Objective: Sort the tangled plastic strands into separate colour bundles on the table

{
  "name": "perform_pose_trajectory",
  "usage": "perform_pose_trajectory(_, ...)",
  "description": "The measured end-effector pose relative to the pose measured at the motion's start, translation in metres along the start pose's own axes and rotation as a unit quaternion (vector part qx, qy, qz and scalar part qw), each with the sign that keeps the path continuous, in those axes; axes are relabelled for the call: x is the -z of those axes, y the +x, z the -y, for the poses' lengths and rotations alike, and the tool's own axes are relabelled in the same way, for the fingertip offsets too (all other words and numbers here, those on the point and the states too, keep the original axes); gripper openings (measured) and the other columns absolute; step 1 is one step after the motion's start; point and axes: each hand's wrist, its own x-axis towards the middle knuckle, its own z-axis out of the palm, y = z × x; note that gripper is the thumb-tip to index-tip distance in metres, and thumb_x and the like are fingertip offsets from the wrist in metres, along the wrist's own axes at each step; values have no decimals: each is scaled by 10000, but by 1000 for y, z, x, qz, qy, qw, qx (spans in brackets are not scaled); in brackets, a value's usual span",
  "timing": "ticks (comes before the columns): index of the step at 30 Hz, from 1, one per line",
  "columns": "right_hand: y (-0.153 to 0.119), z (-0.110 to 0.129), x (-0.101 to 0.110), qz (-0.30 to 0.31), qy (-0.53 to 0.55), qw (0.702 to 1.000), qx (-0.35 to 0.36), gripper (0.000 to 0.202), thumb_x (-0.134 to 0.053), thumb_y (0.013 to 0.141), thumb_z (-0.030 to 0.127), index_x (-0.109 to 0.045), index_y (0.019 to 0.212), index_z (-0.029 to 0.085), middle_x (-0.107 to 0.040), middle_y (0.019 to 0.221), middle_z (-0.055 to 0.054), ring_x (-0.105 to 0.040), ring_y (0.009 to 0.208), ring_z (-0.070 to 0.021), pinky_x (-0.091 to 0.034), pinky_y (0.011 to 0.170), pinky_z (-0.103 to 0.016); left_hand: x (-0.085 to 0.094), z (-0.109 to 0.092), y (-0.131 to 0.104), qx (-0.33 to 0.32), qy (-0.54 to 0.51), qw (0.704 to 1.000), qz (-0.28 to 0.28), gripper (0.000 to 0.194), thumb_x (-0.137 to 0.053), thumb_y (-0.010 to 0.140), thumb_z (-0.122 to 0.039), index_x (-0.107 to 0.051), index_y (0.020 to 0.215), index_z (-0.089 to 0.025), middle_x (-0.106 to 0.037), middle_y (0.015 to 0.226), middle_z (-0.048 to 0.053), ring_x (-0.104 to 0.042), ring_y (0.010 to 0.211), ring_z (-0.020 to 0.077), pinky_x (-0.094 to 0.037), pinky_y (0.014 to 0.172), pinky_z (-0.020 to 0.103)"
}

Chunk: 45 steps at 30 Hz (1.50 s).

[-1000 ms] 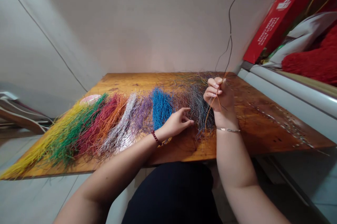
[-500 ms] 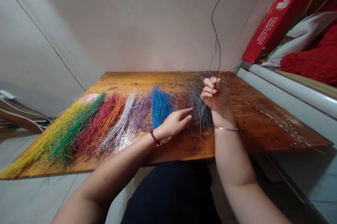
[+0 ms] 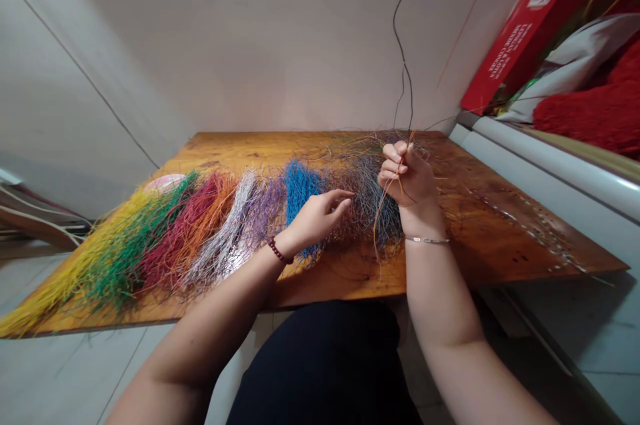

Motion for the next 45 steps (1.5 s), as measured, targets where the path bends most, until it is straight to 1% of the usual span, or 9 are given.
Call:
perform_pose_trajectory(2,0,0,0,-11,-24,1000,-8,394,-695,731,594,-557,696,226,-372,699,46,-389,495,-19,-351,438,-164,5,-1,-1,9,-2,1000,4,390,-409,960,-422,-591,1186,-160,-713,817,50,-640,723,145,-454,673,247)
perform_pose_trajectory(5,1,0,-1,-33,-59,998,-18,430,-671,719,636,-548,704,225,-369,701,41,-387,495,-26,-342,430,-175,6,-6,-3,-1,26,998,49,357,-438,944,-443,-601,1086,-158,-633,642,0,-547,554,113,-373,550,218)
perform_pose_trajectory(12,1,-1,-1,-30,1,999,-24,389,-768,655,565,-579,714,230,-400,707,47,-391,499,-23,-349,444,-175,-4,-13,-7,-49,147,978,143,467,-492,881,-559,-663,731,-151,-639,653,33,-492,533,105,-282,508,236)
perform_pose_trajectory(16,1,-1,-1,-29,11,999,-28,392,-780,641,565,-589,716,231,-412,709,50,-379,482,-14,-358,439,-161,-15,-12,-11,-69,214,961,162,540,-426,897,-596,-692,700,-168,-642,621,47,-486,502,118,-265,502,259)
perform_pose_trajectory(22,1,-3,1,-1,24,999,-24,321,-738,723,538,-613,748,244,-429,728,47,-431,514,-14,-390,474,-160,-29,-8,-14,-57,253,954,148,465,-399,942,-477,-709,752,-187,-674,689,73,-559,569,155,-332,553,260)
perform_pose_trajectory(28,1,0,-4,-24,6,999,-33,372,-774,659,555,-598,695,229,-413,704,56,-383,478,-9,-384,450,-154,-30,-3,-10,-6,168,981,98,513,-346,957,-473,-624,657,-164,-593,601,52,-478,517,134,-314,544,267)
perform_pose_trajectory(34,2,1,-9,-25,-18,999,-32,329,-722,744,532,-612,699,225,-433,687,54,-412,473,-6,-385,435,-142,-32,6,1,61,18,996,55,541,-334,935,-548,-471,568,-175,-438,516,-10,-368,489,108,-279,514,260)
perform_pose_trajectory(39,4,1,-9,-19,22,997,-66,210,-733,779,407,-649,725,222,-519,703,53,-456,490,-6,-436,469,-134,-36,15,4,91,-85,991,43,515,-364,911,-591,-542,693,-160,-551,618,1,-442,519,100,-326,510,232)
perform_pose_trajectory(45,4,2,-9,-4,69,994,-81,199,-790,729,352,-653,735,209,-552,701,68,-485,482,9,-459,474,-105,-39,19,4,54,-100,994,3,502,-406,912,-568,-592,720,-143,-597,677,18,-507,594,106,-387,576,228)
